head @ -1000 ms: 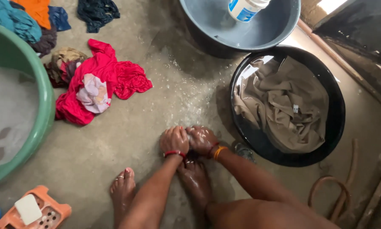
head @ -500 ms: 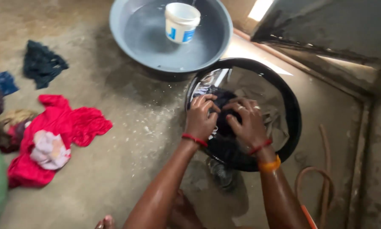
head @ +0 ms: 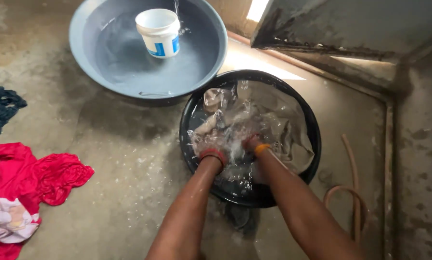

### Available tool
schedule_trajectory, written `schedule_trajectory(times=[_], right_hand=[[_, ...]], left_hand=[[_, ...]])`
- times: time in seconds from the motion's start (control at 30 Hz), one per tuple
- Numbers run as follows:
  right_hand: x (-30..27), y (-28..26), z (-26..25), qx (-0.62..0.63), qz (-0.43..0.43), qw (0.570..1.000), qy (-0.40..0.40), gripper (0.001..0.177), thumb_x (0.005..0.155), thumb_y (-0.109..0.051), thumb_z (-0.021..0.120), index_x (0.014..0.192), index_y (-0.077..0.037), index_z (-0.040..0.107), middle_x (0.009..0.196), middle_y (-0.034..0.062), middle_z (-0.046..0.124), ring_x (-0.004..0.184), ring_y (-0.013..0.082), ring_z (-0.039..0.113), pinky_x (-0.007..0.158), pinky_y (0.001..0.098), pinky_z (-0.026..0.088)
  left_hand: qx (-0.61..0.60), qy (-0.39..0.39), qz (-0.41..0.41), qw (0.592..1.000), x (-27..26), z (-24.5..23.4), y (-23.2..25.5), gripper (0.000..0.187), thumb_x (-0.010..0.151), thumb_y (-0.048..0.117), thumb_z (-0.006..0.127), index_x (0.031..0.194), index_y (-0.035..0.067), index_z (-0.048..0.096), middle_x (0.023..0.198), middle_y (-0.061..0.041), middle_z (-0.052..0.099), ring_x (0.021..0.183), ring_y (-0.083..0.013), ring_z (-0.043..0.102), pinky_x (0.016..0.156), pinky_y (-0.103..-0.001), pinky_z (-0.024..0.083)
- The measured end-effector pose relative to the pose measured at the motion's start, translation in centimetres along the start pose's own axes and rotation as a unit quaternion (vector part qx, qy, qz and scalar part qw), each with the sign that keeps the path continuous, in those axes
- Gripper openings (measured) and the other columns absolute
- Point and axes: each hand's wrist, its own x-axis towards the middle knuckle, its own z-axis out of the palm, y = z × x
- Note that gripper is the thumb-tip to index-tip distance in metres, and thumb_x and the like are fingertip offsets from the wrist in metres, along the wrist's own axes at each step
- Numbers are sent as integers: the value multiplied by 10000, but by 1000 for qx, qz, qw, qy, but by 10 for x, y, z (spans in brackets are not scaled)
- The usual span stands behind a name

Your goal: Hand washing and rinsing laundry in basins.

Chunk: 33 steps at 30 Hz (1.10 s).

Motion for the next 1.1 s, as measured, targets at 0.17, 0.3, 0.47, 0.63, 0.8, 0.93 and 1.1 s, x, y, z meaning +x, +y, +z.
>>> schedule_trajectory(times=[0.17, 0.3, 0.47, 0.63, 0.8, 0.93, 1.1], right_hand=[[-29, 33, -67, 271, 13, 961, 54, 259, 931, -257, 651, 1102, -86, 746, 1072, 185, 740, 928, 342, 692, 767, 479, 569], [-138, -49, -140, 145, -75, 968, 191, 478, 877, -174, 579, 1352, -224, 551, 1159, 136, 594, 1024, 288, 571, 792, 382, 490], [74, 37, 154, -111, -231, 963, 80, 431, 965, -260, 473, 1375, -147, 542, 1422, 202, 559, 1278, 378, 563, 1024, 518, 482], [-71, -29, -96, 4, -149, 982, 114, 402, 947, -274, 576, 1305, -93, 598, 1318, 217, 625, 1183, 395, 603, 962, 520, 507], [-155, -98, -191, 126, -72, 982, 120, 396, 930, -288, 679, 1236, -39, 655, 1215, 232, 692, 1089, 411, 644, 901, 521, 532], [-142, -129, -177, 155, -170, 932, 280, 278, 978, -304, 661, 1089, -60, 736, 1068, 184, 727, 1005, 370, 675, 870, 491, 553], [26, -13, 24, 655, -53, 745, 112, 236, 1075, -247, 623, 1046, -13, 603, 976, 107, 603, 870, 250, 506, 793, 345, 423]], left_hand=[[-141, 280, -23, 949, -44, -38, 12, 738, 955, 479, 543, 1560, 126, 311, 1651, -142, 255, 1496, -323, 311, 1199, -456, 281], [-208, 148, -29, 966, -15, -14, 9, 907, 898, 415, 645, 1618, 70, 216, 1646, -244, 233, 1489, -408, 295, 1229, -433, 269], [-220, 370, -2, 903, 57, 49, 8, 636, 935, 180, 629, 1530, 57, 441, 1504, -287, 437, 1389, -481, 416, 1141, -541, 339], [-245, 404, -1, 881, -123, -28, -26, 397, 930, 265, 666, 1267, 63, 609, 1324, -178, 599, 1196, -380, 624, 1054, -506, 474], [-232, 678, -63, 695, -191, 10, -208, 16, 879, 186, 726, 889, 177, 716, 1035, -41, 732, 1078, -279, 666, 968, -459, 495], [-73, 566, -456, 682, -237, 59, -350, 747, 799, 314, 791, 1462, 95, 526, 1524, -273, 391, 1407, -487, 307, 1046, -711, 286], [-189, 553, -426, 691, -201, 96, -375, 401, 818, 245, 756, 1174, 113, 626, 1157, -187, 671, 1099, -388, 638, 959, -497, 500]])
